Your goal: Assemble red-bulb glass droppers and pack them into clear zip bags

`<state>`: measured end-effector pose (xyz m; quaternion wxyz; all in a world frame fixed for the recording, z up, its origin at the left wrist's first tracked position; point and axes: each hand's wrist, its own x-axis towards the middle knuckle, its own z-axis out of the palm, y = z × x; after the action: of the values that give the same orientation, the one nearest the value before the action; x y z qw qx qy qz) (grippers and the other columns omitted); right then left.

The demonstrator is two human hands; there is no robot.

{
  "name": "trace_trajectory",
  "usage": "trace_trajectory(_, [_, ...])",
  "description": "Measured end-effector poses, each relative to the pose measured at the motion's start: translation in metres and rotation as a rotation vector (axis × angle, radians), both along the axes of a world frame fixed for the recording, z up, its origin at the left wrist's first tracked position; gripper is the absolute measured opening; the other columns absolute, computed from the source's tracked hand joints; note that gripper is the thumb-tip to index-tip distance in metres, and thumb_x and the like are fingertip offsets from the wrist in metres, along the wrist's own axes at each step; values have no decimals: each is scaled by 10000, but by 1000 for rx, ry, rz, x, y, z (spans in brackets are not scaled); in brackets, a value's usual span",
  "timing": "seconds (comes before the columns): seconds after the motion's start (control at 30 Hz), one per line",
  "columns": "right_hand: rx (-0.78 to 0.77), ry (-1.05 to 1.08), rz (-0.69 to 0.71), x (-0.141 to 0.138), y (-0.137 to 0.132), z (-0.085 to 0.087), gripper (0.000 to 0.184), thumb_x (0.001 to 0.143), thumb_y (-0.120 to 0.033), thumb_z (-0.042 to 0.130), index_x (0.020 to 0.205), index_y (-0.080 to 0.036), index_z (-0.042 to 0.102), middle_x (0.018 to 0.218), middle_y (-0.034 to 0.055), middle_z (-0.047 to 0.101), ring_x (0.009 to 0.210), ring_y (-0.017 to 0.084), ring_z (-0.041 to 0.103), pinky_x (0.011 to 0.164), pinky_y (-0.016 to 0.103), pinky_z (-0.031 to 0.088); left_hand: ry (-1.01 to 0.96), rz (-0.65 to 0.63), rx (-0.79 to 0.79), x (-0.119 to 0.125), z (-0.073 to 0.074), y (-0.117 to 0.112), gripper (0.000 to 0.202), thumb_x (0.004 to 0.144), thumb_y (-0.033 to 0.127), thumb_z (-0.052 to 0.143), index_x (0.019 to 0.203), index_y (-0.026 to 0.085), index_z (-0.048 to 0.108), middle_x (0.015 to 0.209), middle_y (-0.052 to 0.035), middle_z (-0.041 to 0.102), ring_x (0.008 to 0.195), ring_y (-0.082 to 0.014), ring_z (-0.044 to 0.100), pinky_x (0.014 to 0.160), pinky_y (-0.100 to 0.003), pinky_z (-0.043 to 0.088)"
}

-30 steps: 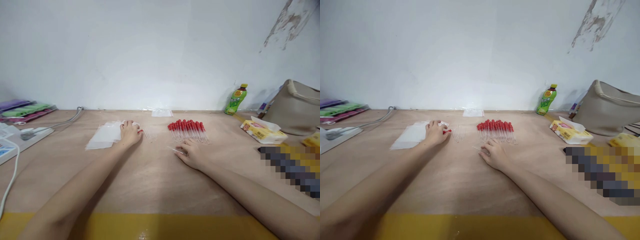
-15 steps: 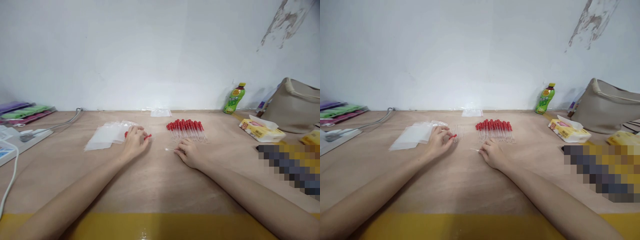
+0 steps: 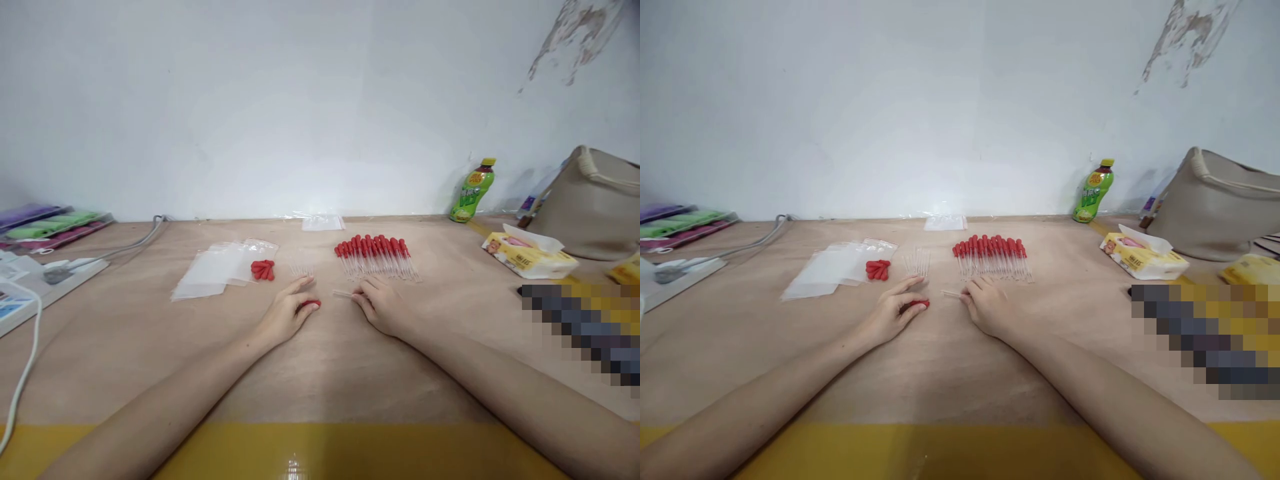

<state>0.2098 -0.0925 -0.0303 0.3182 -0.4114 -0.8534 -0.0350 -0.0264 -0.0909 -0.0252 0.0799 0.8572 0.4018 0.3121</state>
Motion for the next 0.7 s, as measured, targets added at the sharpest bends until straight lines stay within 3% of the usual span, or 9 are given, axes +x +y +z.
trace_trajectory(0.17, [-39, 73, 5, -9, -11, 0, 158, 865, -217, 393, 789, -180, 527, 739, 15, 618, 645, 133, 515, 732, 315, 314, -118, -8, -59, 4, 2, -7, 217, 862, 305, 437, 928, 184, 605, 996, -61, 632, 920, -186, 585, 831, -333, 458])
trace_trajectory(0.3, [-79, 82, 28, -15, -16, 0, 161, 872, -233, 387, 803, -191, 526, 742, 4, 633, 613, 118, 514, 726, 308, 302, -143, 7, -145, 6, 5, -11, 215, 871, 317, 420, 933, 190, 580, 822, -11, 642, 703, -139, 583, 665, -258, 467])
trace_trajectory(0.7, [-134, 105, 180, -14, -10, -2, 183, 883, -226, 392, 877, -198, 573, 823, 14, 635, 739, 125, 550, 709, 277, 334, -189, -41, -206, 7, 4, -14, 186, 853, 297, 456, 883, 173, 590, 756, 2, 627, 647, -113, 553, 602, -212, 436])
